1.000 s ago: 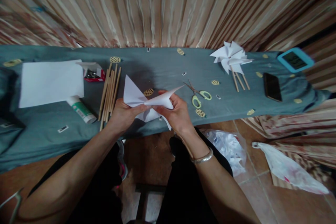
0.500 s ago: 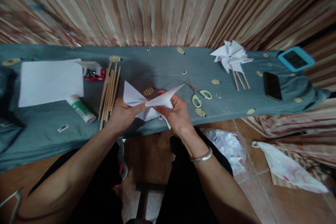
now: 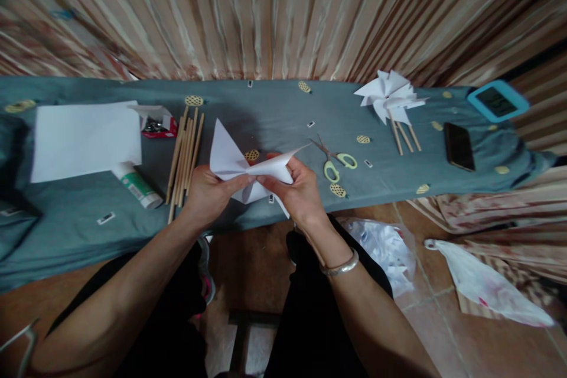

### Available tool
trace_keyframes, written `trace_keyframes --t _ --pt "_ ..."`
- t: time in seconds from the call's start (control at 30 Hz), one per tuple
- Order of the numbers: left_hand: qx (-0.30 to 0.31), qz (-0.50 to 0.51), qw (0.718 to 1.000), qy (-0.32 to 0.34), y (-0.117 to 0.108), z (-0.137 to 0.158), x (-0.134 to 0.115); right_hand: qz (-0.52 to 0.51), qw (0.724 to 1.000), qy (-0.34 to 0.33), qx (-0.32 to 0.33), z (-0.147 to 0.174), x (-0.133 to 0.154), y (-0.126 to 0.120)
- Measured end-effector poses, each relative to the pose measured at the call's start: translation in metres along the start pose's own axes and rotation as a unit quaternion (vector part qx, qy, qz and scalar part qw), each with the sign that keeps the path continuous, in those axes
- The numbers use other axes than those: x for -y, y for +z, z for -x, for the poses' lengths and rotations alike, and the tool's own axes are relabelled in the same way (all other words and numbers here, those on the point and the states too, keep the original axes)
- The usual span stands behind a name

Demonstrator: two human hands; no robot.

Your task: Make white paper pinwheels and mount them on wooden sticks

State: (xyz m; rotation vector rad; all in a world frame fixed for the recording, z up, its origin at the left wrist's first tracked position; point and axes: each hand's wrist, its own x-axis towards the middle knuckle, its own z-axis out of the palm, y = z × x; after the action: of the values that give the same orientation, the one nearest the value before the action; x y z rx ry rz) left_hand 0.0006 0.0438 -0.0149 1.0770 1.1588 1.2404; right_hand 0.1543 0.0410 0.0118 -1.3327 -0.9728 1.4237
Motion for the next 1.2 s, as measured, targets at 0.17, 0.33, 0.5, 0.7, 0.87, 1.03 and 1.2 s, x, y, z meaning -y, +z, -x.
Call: trace_keyframes --t 0.17,0.33,0.5,0.7,0.87,1.03,1.2 --pt "0.003 -0.006 1.000 -0.003 -0.0007 0.0007 -0.0020 -0.013 1.000 0.013 -0.012 -0.0002 0.0001 0.0015" --pt "0.001 -0.012 1.000 0.009 -0.0001 0.0007 -0.0019 -0.021 0.999 0.019 -0.017 0.0002 -0.0012 0.0024" --pt "0.000 -0.011 1.000 0.015 0.0001 0.0016 -0.0033 -0.006 1.000 0.004 -0.003 0.0020 0.0009 0.0036" --pt "0.010 -0.005 1.000 0.018 -0.0012 0.0015 -0.0018 0.026 0.999 -0.019 0.024 0.0013 0.0030 -0.0013" --pt "0.016 0.000 1.000 0.018 -0.0013 0.0008 0.0032 0.031 0.999 -0.027 0.015 -0.0005 0.0014 -0.0044" --pt "0.010 0.020 1.000 -0.002 -0.0004 0.0008 0.0025 0.044 0.998 -0.040 0.001 0.0001 0.0006 -0.0039" --pt "0.006 0.022 1.000 -0.014 0.0002 0.0011 0.0018 0.051 0.997 -0.063 0.007 0.0005 -0.0015 -0.0045"
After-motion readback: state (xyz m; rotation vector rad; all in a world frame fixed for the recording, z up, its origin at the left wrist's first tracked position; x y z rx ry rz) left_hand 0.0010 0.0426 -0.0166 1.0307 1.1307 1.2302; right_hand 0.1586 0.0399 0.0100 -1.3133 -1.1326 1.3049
